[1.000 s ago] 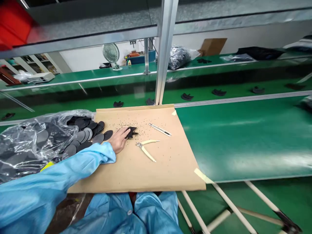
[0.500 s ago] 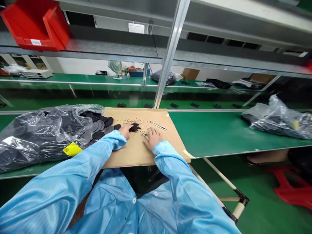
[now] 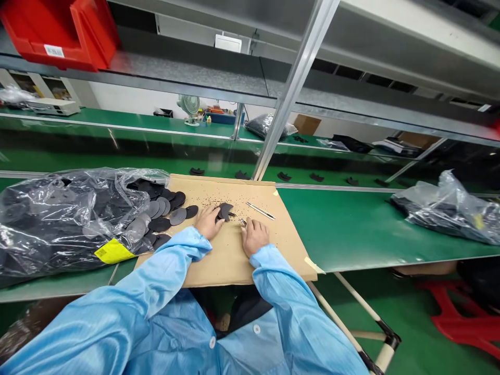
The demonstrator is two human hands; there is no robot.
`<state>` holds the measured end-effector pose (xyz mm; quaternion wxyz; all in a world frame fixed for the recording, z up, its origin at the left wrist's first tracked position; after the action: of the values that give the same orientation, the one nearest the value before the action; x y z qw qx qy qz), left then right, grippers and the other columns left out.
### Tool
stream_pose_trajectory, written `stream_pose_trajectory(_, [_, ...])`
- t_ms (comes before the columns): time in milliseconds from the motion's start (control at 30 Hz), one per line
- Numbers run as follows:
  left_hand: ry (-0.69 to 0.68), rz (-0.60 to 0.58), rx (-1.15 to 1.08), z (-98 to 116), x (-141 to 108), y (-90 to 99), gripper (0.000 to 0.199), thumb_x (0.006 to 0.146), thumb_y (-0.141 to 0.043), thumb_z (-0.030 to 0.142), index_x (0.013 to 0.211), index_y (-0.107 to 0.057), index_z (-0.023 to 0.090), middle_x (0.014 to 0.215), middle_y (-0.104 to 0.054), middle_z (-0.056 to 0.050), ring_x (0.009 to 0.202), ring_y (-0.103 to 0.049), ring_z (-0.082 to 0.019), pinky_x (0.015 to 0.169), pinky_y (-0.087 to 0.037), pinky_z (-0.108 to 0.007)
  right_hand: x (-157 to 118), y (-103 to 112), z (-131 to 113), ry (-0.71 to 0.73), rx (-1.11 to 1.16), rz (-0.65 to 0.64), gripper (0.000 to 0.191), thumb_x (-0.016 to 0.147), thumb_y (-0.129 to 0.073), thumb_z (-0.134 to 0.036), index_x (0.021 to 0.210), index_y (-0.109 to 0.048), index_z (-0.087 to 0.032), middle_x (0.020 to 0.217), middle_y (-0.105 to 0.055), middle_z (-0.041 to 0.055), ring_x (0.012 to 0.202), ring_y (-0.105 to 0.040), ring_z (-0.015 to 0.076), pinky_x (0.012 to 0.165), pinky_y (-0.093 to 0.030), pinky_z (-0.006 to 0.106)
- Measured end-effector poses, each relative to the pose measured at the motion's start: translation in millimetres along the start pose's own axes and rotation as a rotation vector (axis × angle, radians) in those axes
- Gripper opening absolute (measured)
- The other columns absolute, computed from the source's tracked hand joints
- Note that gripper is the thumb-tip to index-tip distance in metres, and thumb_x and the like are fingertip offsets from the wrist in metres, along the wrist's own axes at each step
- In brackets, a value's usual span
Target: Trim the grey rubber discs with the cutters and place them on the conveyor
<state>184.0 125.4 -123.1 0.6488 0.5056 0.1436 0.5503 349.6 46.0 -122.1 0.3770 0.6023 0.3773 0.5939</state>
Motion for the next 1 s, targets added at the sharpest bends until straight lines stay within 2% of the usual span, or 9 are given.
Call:
stream_pose_trajectory(100, [-0.024,-0.011,-0.01,-2.5,-0.9,-3.7,0.046,0.082,-0.058,0.034,0.125,-0.055,0.017,0.135,-0.05,-0.013,0.127,-0.04,-0.029,0.109,-0.03,-0.042,6.1,0.7,6.6,-0.01,0.112,0.087,0.044,0.093,-0.038,-0.037,0.125,-0.052,-0.011,0.11,-0.059,0.0173,0.098,-0.054,0.0282,0.089,-0.043,0.044])
stream_pose_trajectory(200, [-0.039,-0.009,-0.035,-4.3,0.8,-2.6,0.049,0.079,-0.062,0.029,0.126,-0.054,0.017,0.133,-0.049,-0.013,0.125,-0.042,-0.028,0.107,-0.033,-0.04,28.3,-3.3,12.3,-0.105,0.275,0.115,0.045,0.087,-0.049,-0.043,0.123,-0.052,-0.015,0.11,-0.058,0.0148,0.099,-0.055,0.0268,0.087,-0.046,0.04])
stream_pose_trajectory(300, [-0.053,0.005,-0.074,-3.9,2.0,-1.7,0.049,0.077,-0.063,0.026,0.124,-0.054,0.018,0.131,-0.047,-0.013,0.124,-0.042,-0.028,0.106,-0.036,-0.039,52.5,-22.7,7.9,-0.187,0.367,-0.014,0.043,0.077,-0.061,-0.035,0.116,-0.055,-0.017,0.108,-0.06,0.0125,0.101,-0.056,0.0273,0.088,-0.047,0.04])
stream_pose_trajectory(367, [-0.041,0.01,-0.11,-5.2,2.6,-2.5,0.049,0.077,-0.064,0.024,0.124,-0.054,0.017,0.133,-0.045,-0.014,0.125,-0.041,-0.028,0.106,-0.036,-0.04,60.1,-36.2,0.5,-0.191,0.406,-0.095,0.037,0.074,-0.06,-0.028,0.11,-0.058,-0.018,0.103,-0.063,0.0102,0.098,-0.058,0.0266,0.087,-0.047,0.04])
stream_pose_trajectory(533, [0.059,0.019,-0.164,-16.5,5.8,-5.4,0.054,0.075,-0.064,0.022,0.127,-0.05,0.016,0.138,-0.037,-0.017,0.131,-0.035,-0.031,0.108,-0.032,-0.043,54.8,-34.1,-12.6,-0.12,0.412,0.046,0.036,0.08,-0.051,-0.028,0.113,-0.055,-0.016,0.108,-0.062,0.0123,0.102,-0.056,0.026,0.092,-0.044,0.041])
stream_pose_trajectory(667, [0.098,-0.001,-0.172,-21.1,8.1,-7.8,0.052,0.076,-0.062,0.023,0.127,-0.05,0.02,0.138,-0.038,-0.014,0.131,-0.035,-0.029,0.109,-0.031,-0.041,52.8,-36.9,-13.9,-0.159,0.361,-0.019,0.034,0.083,-0.047,-0.03,0.112,-0.055,-0.016,0.107,-0.062,0.0123,0.102,-0.055,0.0259,0.092,-0.044,0.04])
stream_pose_trajectory(800, [0.093,0.009,-0.159,-19.1,8.3,-3.2,0.05,0.077,-0.061,0.022,0.127,-0.051,0.021,0.138,-0.038,-0.014,0.13,-0.035,-0.029,0.109,-0.032,-0.043,54.4,-35.0,-10.7,-0.19,0.408,-0.025,0.036,0.082,-0.046,-0.031,0.113,-0.054,-0.017,0.109,-0.062,0.0117,0.103,-0.055,0.0264,0.093,-0.043,0.041])
stream_pose_trajectory(900, [0.099,0.019,-0.16,-17.8,6.1,2.4,0.049,0.078,-0.061,0.022,0.125,-0.053,0.019,0.137,-0.039,-0.016,0.129,-0.036,-0.031,0.108,-0.032,-0.045,54.4,-32.1,-10.6,-0.163,0.466,-0.024,0.041,0.075,-0.046,-0.026,0.114,-0.054,-0.017,0.11,-0.061,0.0109,0.104,-0.054,0.0256,0.094,-0.043,0.04])
stream_pose_trajectory(1000, [0.165,0.038,-0.182,-20.3,1.6,5.6,0.045,0.077,-0.061,0.021,0.122,-0.057,0.02,0.136,-0.042,-0.014,0.126,-0.04,-0.03,0.107,-0.033,-0.045,54.4,-32.9,-12.2,-0.13,0.506,-0.053,0.044,0.07,-0.048,-0.02,0.113,-0.056,-0.017,0.108,-0.063,0.0092,0.102,-0.056,0.0247,0.091,-0.045,0.038])
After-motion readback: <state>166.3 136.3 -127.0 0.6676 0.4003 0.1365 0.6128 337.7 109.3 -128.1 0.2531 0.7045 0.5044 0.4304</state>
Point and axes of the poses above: each hand's wrist, its own x-axis towards the middle knuckle, its own y-axis out of the back of the hand, z = x × y, the point moved 8 cm from there along x, towards the middle knuckle
